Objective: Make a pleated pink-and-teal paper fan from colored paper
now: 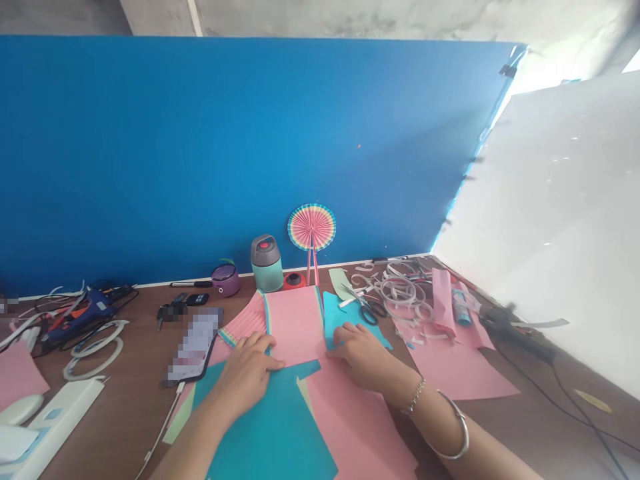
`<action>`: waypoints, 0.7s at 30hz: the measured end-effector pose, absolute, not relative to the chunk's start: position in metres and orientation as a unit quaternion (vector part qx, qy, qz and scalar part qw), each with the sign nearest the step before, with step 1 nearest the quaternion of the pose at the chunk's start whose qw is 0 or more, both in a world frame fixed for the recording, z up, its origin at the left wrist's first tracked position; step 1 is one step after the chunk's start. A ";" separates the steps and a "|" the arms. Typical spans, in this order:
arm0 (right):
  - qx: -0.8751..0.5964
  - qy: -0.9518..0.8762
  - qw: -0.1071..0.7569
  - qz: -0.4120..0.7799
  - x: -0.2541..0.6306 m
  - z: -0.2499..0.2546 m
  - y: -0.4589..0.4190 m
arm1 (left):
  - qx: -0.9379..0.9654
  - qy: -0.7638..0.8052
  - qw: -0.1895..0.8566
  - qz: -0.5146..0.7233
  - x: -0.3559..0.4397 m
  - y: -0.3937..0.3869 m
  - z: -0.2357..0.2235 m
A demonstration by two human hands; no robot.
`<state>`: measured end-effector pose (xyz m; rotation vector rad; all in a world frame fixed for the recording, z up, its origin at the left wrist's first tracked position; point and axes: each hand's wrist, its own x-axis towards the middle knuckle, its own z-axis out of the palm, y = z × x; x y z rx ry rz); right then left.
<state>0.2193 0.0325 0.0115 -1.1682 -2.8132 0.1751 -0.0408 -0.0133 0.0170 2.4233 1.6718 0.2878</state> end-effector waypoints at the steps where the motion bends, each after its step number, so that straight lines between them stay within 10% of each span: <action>1: -0.381 -0.921 0.051 0.062 0.219 0.012 0.033 | 0.810 0.569 0.103 0.099 -0.043 -0.012 0.018; 21: -0.368 -0.906 0.147 0.145 0.215 -0.005 0.046 | 0.760 0.595 0.188 0.182 -0.044 -0.004 0.011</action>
